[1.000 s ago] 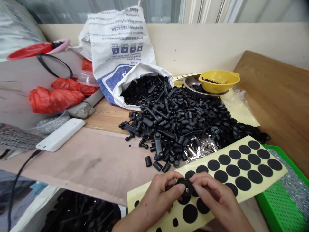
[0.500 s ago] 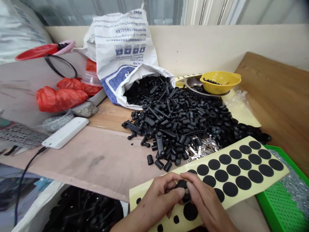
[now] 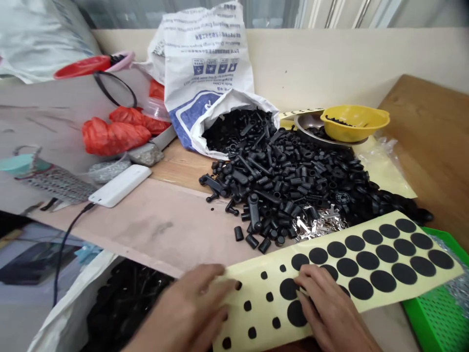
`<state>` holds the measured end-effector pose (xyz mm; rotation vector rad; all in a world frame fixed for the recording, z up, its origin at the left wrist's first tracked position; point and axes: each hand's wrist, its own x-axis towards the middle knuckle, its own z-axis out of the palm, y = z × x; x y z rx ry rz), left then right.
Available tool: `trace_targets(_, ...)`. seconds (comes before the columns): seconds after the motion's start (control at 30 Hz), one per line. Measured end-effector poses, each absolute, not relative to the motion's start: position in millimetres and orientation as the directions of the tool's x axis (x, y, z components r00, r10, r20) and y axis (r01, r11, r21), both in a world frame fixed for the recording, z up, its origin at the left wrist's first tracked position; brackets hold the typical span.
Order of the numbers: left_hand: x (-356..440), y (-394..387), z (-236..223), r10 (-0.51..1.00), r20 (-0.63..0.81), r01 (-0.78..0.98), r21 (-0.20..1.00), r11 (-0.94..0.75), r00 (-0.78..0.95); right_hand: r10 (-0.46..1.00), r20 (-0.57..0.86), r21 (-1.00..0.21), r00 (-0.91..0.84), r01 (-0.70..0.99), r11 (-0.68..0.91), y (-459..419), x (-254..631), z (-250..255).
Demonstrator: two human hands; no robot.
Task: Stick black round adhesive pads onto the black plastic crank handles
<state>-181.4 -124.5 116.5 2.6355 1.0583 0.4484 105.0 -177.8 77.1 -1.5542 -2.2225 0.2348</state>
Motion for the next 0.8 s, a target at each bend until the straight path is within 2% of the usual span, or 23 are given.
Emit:
trace_targets(0.03, -161, -127, 110, 0.65, 0.27, 0.564, 0.334, -0.755, 0.71, 0.913, 0.28, -0.288, -0.298, 0.881, 0.376, -179, 102, 72)
trace_targets(0.07, -141, -130, 104, 0.609, 0.297, 0.525, 0.318, -0.789, 0.736, 0.897, 0.322, -0.217, -0.303, 0.898, 0.382, -180, 99, 68)
trace_targets(0.13, -107, -133, 92, 0.561, 0.259, 0.492, 0.285, -0.822, 0.786, 0.871, 0.378, -0.127, -0.316, 0.914, 0.386, -181, 96, 65)
trace_targets(0.17, -96, -133, 87, 0.548, 0.234, 0.489, 0.267, -0.83, 0.803, 0.867, 0.385, -0.12, -0.316, 0.914, 0.387, -181, 95, 66)
trace_targets(0.27, -84, -133, 80, 0.532, 0.196, 0.492, 0.219, -0.842, 0.823, 0.901, 0.309, -0.241, -0.303, 0.892, 0.383, -181, 97, 74)
trace_targets(0.37, -87, -133, 76, 0.529, 0.205, 0.492, 0.206, -0.846, 0.823, 0.947, 0.226, -0.389, -0.227, 0.871, 0.301, -183, 100, 78)
trace_targets(0.43, -90, -134, 73, 0.534, 0.233, 0.494, 0.21, -0.844, 0.813, 0.949, 0.237, -0.367, -0.207, 0.886, 0.284, -183, 100, 76)
trace_targets(0.57, -89, -135, 67, 0.533, 0.328, 0.489, 0.212, -0.846, 0.78, 0.927, 0.266, -0.231, -0.265, 0.916, 0.328, -178, 98, 73)
trace_targets(0.8, -90, -137, 66, 0.502, 0.322, 0.476, 0.161, -0.864, 0.802, 0.968, 0.111, -0.401, -0.226, 0.881, 0.252, -172, 92, 87)
